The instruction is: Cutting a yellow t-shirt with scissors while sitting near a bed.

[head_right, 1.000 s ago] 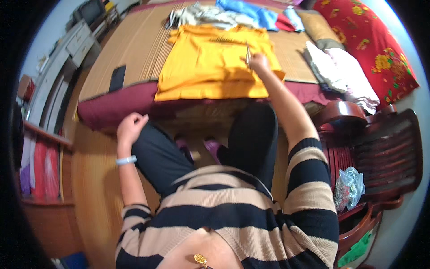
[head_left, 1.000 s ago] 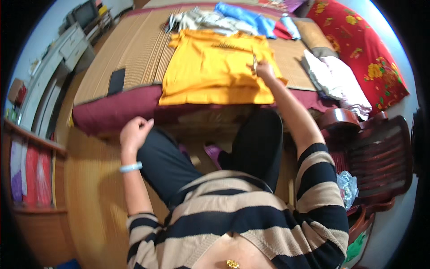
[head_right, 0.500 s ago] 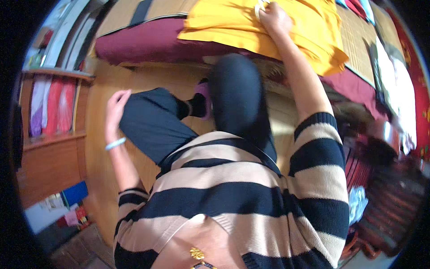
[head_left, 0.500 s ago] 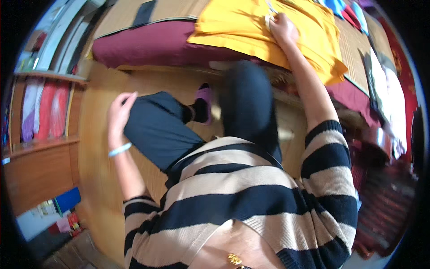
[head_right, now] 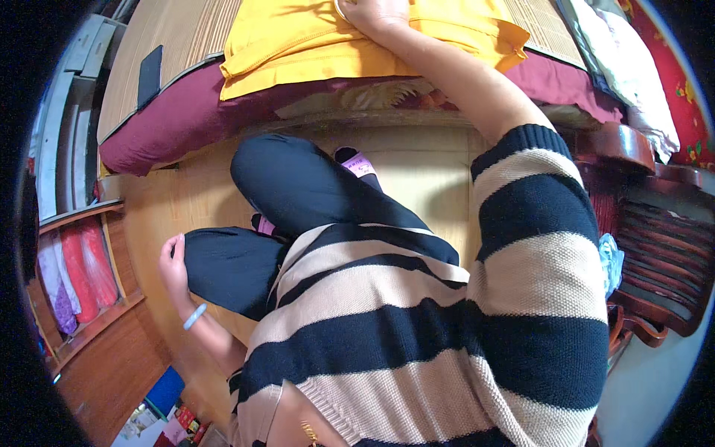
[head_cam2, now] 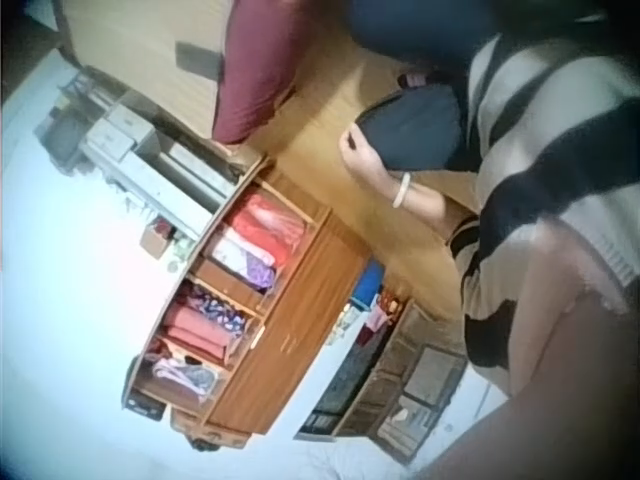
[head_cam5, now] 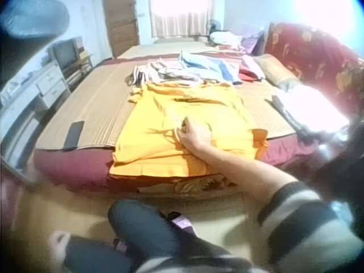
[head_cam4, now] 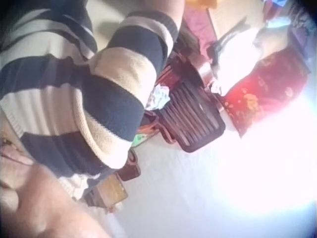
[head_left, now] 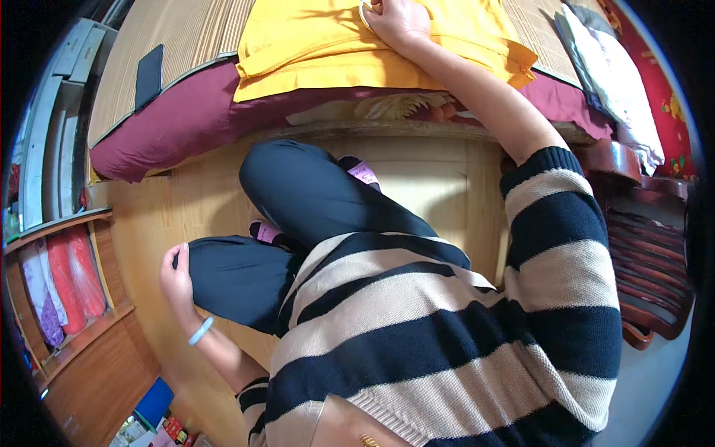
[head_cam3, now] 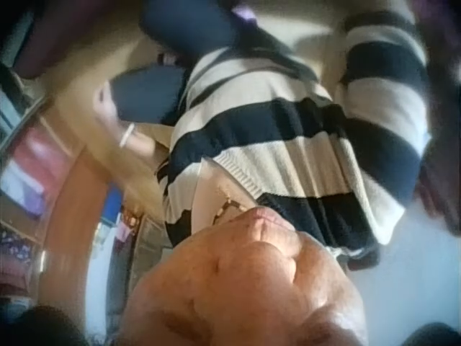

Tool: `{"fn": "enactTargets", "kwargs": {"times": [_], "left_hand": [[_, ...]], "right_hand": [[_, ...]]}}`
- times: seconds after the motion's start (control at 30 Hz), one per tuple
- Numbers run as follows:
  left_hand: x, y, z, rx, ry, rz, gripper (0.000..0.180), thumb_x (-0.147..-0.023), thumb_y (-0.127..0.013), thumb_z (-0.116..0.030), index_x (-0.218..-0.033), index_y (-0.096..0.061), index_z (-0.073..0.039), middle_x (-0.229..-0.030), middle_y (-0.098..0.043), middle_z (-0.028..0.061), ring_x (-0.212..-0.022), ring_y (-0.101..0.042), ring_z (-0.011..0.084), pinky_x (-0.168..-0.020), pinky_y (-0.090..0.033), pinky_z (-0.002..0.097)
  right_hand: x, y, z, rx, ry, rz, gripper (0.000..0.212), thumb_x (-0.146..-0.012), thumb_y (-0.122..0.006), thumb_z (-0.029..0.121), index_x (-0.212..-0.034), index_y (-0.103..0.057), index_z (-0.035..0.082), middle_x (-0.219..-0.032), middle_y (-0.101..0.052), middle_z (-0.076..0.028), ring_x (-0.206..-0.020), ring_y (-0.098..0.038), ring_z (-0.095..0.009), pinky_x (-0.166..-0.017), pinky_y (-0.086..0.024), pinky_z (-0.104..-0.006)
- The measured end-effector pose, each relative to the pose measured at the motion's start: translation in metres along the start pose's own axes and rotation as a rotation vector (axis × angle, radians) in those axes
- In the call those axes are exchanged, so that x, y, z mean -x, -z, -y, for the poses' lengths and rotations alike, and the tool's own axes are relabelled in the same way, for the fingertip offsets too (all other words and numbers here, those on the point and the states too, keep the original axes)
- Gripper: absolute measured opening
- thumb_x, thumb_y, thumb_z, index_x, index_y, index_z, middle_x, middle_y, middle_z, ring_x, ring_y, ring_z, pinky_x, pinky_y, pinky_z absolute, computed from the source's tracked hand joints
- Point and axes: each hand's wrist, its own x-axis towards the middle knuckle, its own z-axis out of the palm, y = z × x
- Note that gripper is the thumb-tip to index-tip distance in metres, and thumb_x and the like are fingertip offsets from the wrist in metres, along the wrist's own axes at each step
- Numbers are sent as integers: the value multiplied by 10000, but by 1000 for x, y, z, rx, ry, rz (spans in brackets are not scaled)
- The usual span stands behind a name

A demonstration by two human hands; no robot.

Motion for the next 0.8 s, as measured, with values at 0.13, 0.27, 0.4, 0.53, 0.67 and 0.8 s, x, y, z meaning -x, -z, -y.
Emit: {"fn": "enactTargets", "kwargs": {"times": [0.13, 0.27, 0.4, 0.53, 0.67, 0.8], "left_hand": [[2, 4, 18, -39, -41, -59, 328, -933, -619, -284, -1047, -661, 21, -1022, -692, 134, -974, -630, 238, -904, -456, 321], [6, 1, 36, -55, -24, -132, 316, -942, -604, -277, -1052, -670, 11, -1042, -687, 137, -995, -631, 251, -909, -464, 337], [10, -4, 34, -102, -116, -191, 268, -927, -626, -216, -1091, -656, -7, -1101, -650, 170, -1016, -617, 276, -908, -470, 357], [10, 5, 22, -255, -395, -118, 260, -836, -655, -147, -1059, -655, -14, -1134, -638, 161, -1079, -582, 358, -963, -436, 439], [-7, 28, 19, -361, -628, 195, 377, -740, -697, -242, -1064, -667, -51, -1150, -636, 152, -1123, -566, 359, -998, -416, 473], [-28, 51, 32, -324, -753, 478, 486, -742, -694, -360, -1132, -644, -75, -1221, -604, 121, -1135, -553, 312, -1000, -419, 473]], "right_hand": [[1, 0, 2, -23, -17, 83, 277, -829, -642, 377, -902, -563, 121, -806, -633, -143, -790, -608, -337, -708, -473, -460], [-1, -6, 4, 107, 200, -68, 254, -816, -643, 344, -917, -552, 130, -888, -617, -124, -882, -581, -323, -794, -437, -453], [-5, -9, 0, 167, 133, -23, 259, -838, -621, 337, -927, -541, 107, -914, -623, -141, -896, -574, -357, -786, -424, -482], [-17, -21, -13, 89, 166, 149, 462, -884, -626, 440, -1134, -514, 68, -969, -641, -160, -925, -598, -350, -820, -460, -433], [-14, -24, -17, -35, 193, 187, 365, -937, -585, 291, -1210, -490, 68, -1134, -593, -167, -1052, -573, -307, -907, -451, -426], [-31, -113, -58, -545, 80, 217, 410, -934, -601, 138, -1305, -467, 25, -1213, -581, -127, -1106, -576, -234, -939, -501, -393]]}}
